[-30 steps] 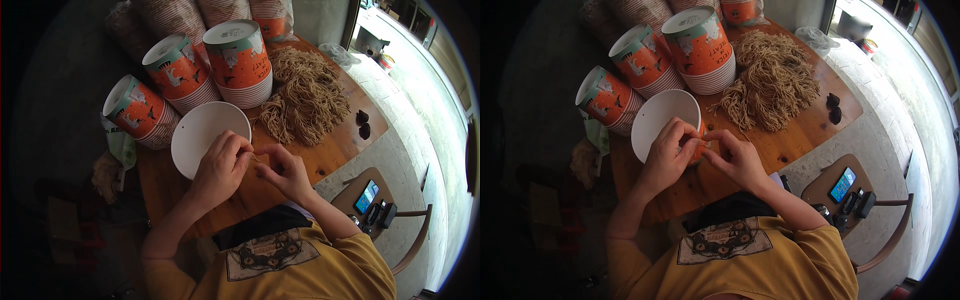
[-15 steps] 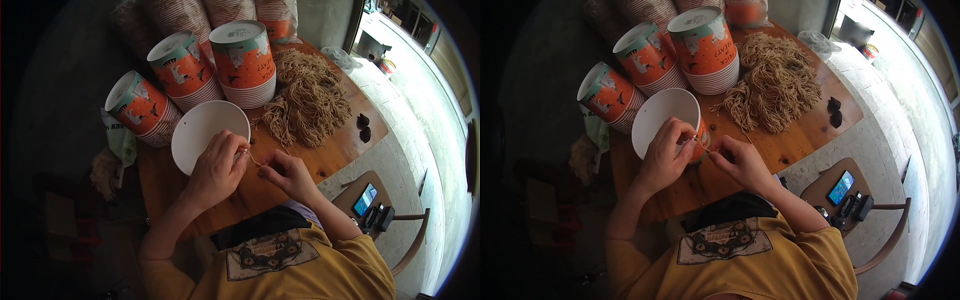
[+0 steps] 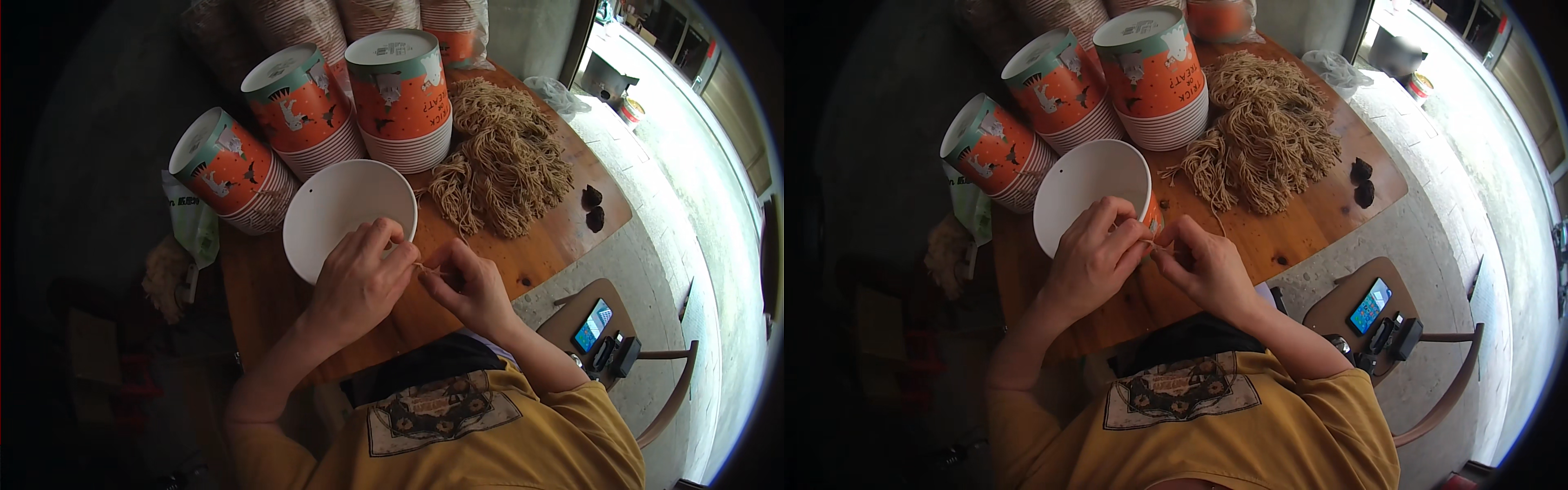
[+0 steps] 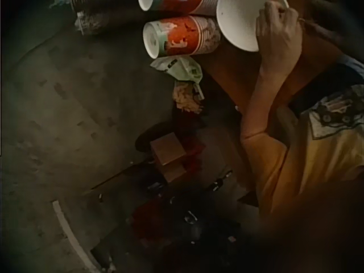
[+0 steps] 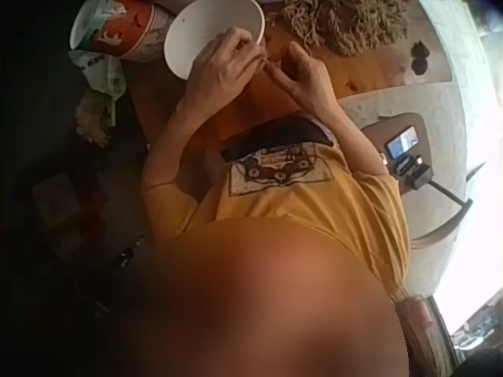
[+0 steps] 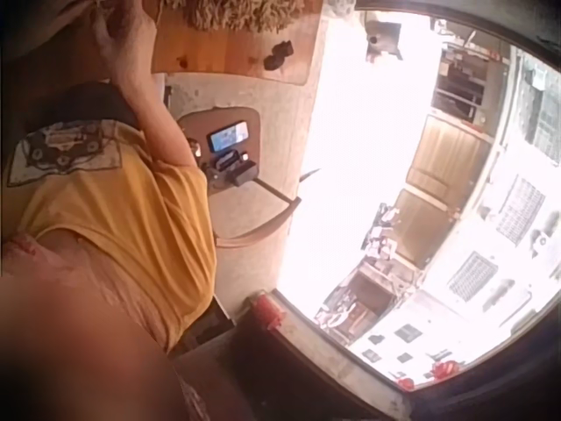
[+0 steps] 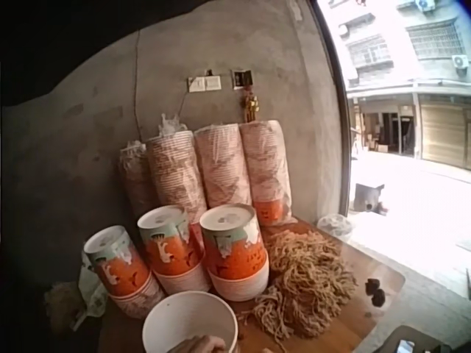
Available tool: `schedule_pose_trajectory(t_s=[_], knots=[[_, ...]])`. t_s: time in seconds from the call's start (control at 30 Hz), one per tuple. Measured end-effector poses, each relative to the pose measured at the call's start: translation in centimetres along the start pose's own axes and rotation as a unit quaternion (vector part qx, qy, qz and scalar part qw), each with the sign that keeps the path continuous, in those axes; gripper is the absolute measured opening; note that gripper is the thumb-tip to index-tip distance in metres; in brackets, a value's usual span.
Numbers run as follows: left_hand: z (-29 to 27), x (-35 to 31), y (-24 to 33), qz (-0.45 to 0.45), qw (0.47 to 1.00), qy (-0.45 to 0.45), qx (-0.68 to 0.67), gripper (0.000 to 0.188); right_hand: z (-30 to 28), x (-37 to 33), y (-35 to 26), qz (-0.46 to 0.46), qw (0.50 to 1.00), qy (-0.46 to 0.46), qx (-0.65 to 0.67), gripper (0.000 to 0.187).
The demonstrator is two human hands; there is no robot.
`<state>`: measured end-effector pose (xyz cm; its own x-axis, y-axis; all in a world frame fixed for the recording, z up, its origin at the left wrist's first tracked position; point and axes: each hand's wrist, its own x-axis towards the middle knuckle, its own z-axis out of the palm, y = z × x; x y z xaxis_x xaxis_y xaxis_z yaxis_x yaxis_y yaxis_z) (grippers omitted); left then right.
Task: Tying thin brown cords into small bundles and placing them into decorated paper cups.
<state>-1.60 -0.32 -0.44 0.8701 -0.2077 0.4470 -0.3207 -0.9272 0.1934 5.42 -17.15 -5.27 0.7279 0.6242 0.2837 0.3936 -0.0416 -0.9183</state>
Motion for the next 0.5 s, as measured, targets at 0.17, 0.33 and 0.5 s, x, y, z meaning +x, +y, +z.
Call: schedule_pose_trajectory(t_s=[0.17,0.33,0.5], knots=[[-0.1,0.1,0.0,0.007,1.0,0.01,-0.013,0.017,-0.2,-0.1,-0.2,0.033,0.999,-0.023,-0.012,0.013],[-0.3,0.4,0.0,0.009,1.0,-0.003,0.013,0.015,0.3,-0.2,1.0,-0.036,0.999,0.008,0.02,0.008],[-0.6,0.4,0.0,0.013,0.999,-0.007,0.033,0.013,0.5,-0.4,0.3,-0.013,0.999,-0.001,0.045,0.006]])
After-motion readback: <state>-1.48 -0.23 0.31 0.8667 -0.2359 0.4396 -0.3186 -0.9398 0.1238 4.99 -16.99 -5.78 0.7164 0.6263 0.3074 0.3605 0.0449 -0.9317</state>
